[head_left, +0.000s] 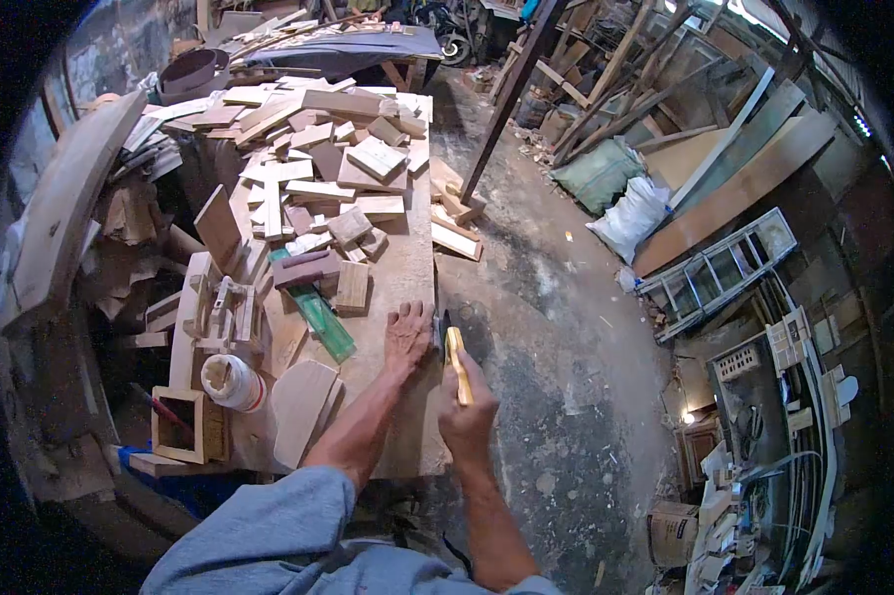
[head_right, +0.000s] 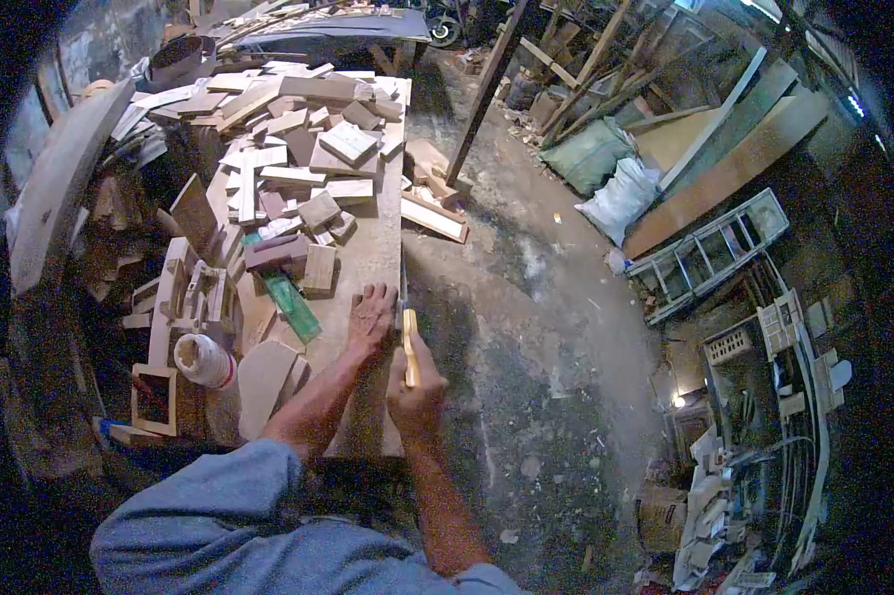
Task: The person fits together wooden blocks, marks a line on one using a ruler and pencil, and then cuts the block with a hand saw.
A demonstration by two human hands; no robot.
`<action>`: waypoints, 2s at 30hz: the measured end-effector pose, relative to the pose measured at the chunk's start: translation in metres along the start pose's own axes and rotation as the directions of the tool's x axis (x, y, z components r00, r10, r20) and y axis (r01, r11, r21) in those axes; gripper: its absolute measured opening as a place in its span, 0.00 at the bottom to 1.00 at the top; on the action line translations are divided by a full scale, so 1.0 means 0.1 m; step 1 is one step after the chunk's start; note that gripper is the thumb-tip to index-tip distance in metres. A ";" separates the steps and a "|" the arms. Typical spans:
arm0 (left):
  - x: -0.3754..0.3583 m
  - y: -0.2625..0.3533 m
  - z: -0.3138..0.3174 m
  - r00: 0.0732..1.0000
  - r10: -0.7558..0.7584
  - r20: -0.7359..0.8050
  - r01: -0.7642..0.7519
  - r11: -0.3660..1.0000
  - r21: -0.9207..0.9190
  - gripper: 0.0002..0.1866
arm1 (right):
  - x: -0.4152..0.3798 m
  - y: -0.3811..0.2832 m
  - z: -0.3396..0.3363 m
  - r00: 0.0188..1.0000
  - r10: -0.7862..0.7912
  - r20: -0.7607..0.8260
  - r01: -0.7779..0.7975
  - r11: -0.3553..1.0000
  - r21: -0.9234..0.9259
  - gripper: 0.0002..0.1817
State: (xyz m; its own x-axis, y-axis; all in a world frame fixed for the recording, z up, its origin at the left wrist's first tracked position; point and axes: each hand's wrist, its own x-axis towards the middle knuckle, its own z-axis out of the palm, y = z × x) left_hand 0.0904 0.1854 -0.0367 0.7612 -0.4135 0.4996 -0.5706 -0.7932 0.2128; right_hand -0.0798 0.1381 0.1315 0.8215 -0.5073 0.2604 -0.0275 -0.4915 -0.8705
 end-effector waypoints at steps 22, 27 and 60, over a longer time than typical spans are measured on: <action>0.10 -0.02 -0.08 0.999 -0.032 0.029 0.033 0.999 -0.027 0.13 | -0.11 -0.01 -0.10 0.998 -0.063 -0.003 0.063 0.997 0.046 0.18; 0.04 0.02 -0.11 0.998 -0.022 0.050 0.024 0.999 -0.027 0.13 | -0.05 -0.17 -0.14 1.000 -0.003 0.009 0.003 0.999 0.054 0.19; 0.10 0.02 -0.12 0.990 -0.074 0.124 0.073 0.997 0.016 0.12 | 0.28 -0.11 0.11 0.999 -0.025 0.025 0.026 0.998 -0.051 0.19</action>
State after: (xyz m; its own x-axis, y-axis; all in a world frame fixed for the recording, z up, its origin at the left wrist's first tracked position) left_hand 0.0934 0.1846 -0.0212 0.8338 -0.4054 0.3748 -0.5084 -0.8285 0.2348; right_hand -0.0501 0.1371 0.1441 0.8357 -0.4775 0.2714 -0.0353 -0.5398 -0.8411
